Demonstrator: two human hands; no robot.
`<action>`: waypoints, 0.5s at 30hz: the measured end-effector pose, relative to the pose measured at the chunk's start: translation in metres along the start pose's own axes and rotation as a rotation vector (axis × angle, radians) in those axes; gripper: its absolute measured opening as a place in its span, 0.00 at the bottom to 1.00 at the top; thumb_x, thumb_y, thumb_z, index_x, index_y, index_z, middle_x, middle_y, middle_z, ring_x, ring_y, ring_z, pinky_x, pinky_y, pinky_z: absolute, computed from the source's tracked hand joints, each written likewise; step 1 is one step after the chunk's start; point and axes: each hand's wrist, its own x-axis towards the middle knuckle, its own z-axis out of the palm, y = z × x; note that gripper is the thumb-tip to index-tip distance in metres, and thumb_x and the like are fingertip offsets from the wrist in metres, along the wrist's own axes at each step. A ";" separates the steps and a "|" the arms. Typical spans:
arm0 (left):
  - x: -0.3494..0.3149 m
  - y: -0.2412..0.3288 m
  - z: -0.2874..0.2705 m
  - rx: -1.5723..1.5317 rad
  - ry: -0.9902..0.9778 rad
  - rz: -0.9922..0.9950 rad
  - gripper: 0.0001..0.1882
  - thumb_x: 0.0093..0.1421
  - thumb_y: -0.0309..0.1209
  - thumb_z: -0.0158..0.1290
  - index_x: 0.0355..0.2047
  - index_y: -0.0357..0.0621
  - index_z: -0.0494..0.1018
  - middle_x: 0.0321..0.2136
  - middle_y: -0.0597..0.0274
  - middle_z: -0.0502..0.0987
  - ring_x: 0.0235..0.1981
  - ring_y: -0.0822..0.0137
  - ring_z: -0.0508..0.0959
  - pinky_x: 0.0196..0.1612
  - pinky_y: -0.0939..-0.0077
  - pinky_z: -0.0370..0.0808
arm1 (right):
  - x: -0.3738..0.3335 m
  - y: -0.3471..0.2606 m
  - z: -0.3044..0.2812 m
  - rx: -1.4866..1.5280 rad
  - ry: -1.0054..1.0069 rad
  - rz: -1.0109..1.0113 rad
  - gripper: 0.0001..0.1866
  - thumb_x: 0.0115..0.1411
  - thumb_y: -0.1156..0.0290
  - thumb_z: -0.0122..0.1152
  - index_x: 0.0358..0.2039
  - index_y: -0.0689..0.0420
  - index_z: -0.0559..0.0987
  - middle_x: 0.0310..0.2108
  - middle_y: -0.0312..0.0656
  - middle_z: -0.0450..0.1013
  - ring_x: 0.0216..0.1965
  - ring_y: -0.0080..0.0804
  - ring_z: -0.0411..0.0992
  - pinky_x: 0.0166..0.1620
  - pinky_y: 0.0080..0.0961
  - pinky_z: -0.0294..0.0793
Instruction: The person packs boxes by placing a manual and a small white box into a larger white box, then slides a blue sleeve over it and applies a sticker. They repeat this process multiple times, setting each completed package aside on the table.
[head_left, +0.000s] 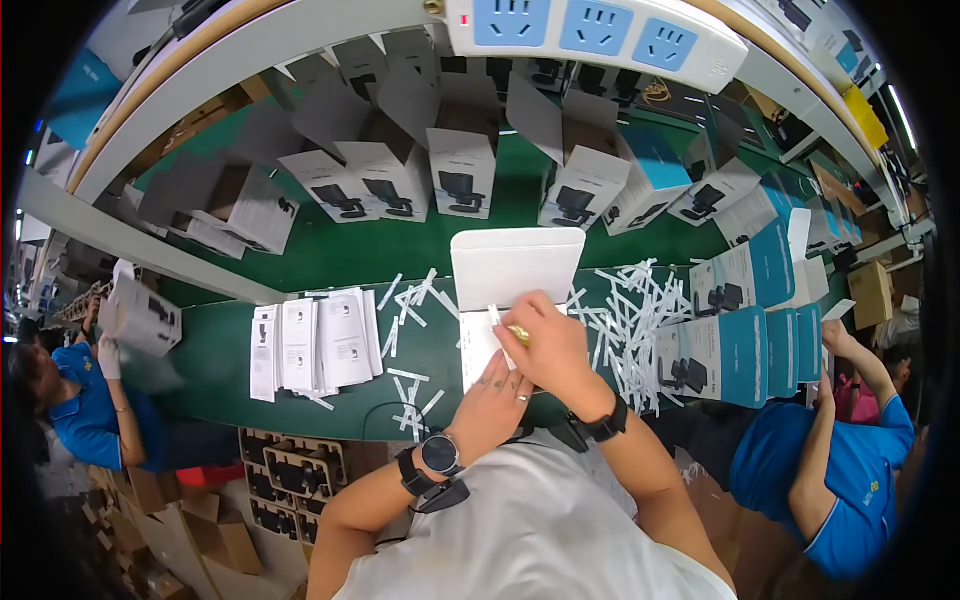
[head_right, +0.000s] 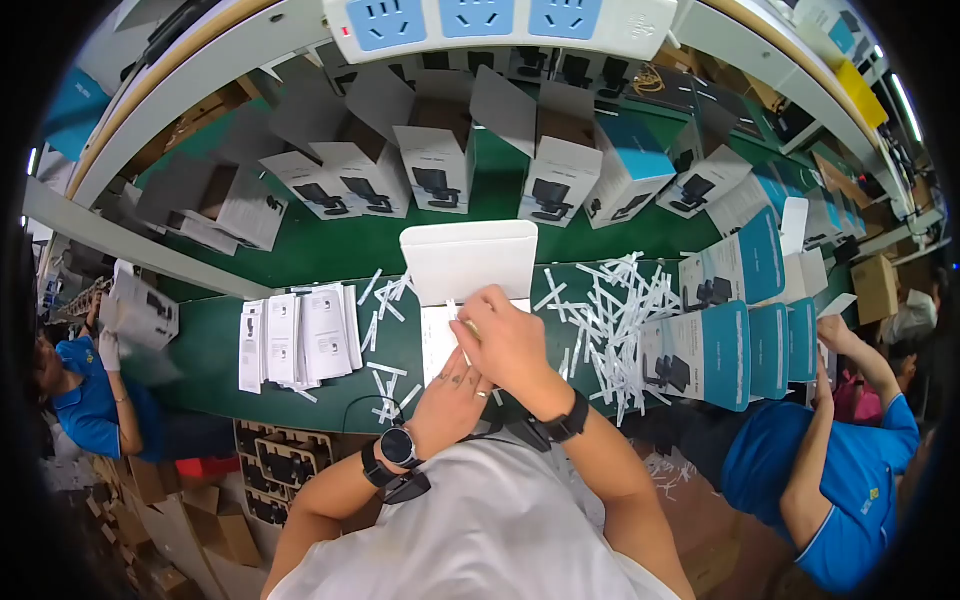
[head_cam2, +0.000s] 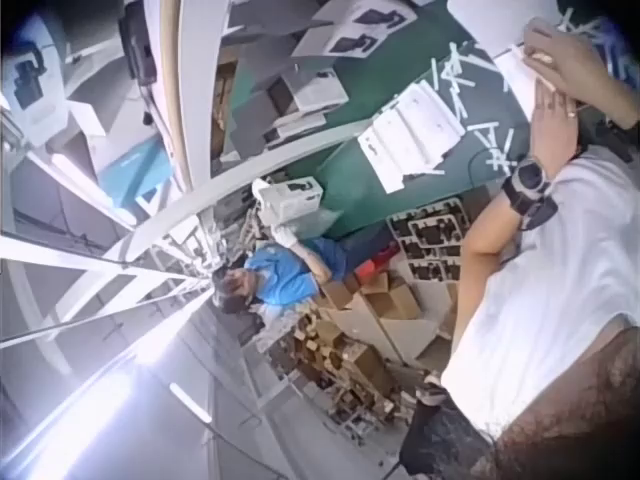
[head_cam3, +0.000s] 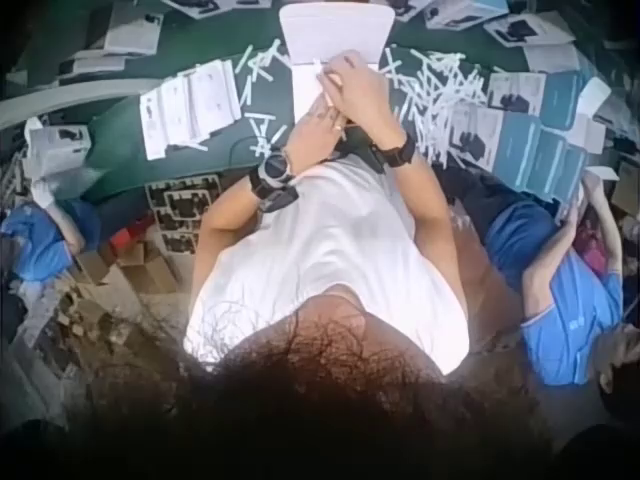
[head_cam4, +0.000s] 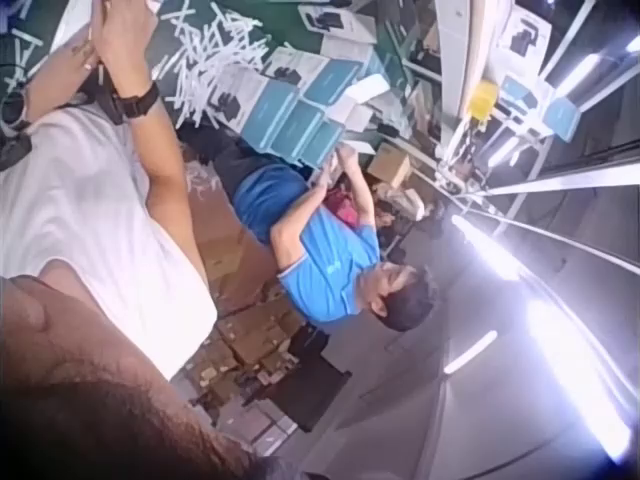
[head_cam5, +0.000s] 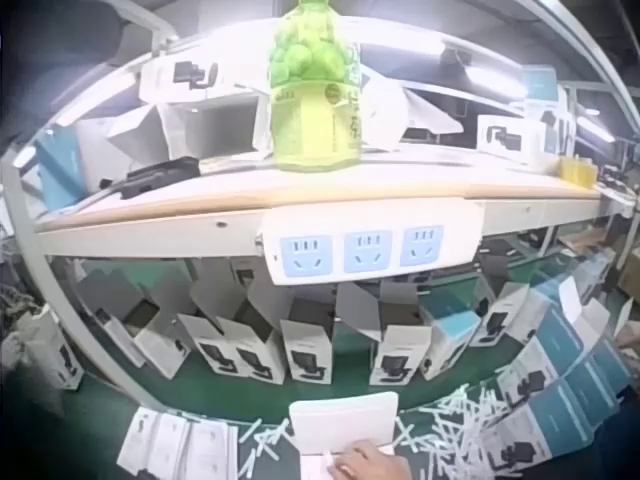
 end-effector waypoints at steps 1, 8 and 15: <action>-0.001 -0.002 0.001 -0.081 0.028 0.007 0.23 0.60 0.29 0.48 0.54 0.28 0.71 0.52 0.38 0.74 0.62 0.43 0.69 0.69 0.50 0.61 | 0.004 0.003 0.014 -0.048 -0.037 -0.020 0.08 0.56 0.62 0.69 0.30 0.49 0.79 0.36 0.34 0.73 0.28 0.40 0.77 0.29 0.34 0.75; -0.005 -0.004 -0.004 -0.187 0.026 -0.016 0.18 0.58 0.29 0.50 0.48 0.33 0.74 0.46 0.50 0.77 0.52 0.52 0.75 0.58 0.58 0.71 | 0.015 -0.008 0.041 -0.030 -0.148 -0.097 0.12 0.54 0.61 0.73 0.29 0.50 0.77 0.33 0.34 0.73 0.28 0.37 0.76 0.30 0.32 0.74; -0.003 -0.025 -0.020 -0.058 0.157 0.112 0.29 0.59 0.29 0.49 0.60 0.29 0.66 0.62 0.42 0.68 0.65 0.49 0.67 0.68 0.57 0.64 | 0.020 0.034 -0.034 0.898 0.419 0.135 0.09 0.69 0.65 0.52 0.38 0.57 0.74 0.30 0.37 0.70 0.25 0.20 0.66 0.30 0.20 0.68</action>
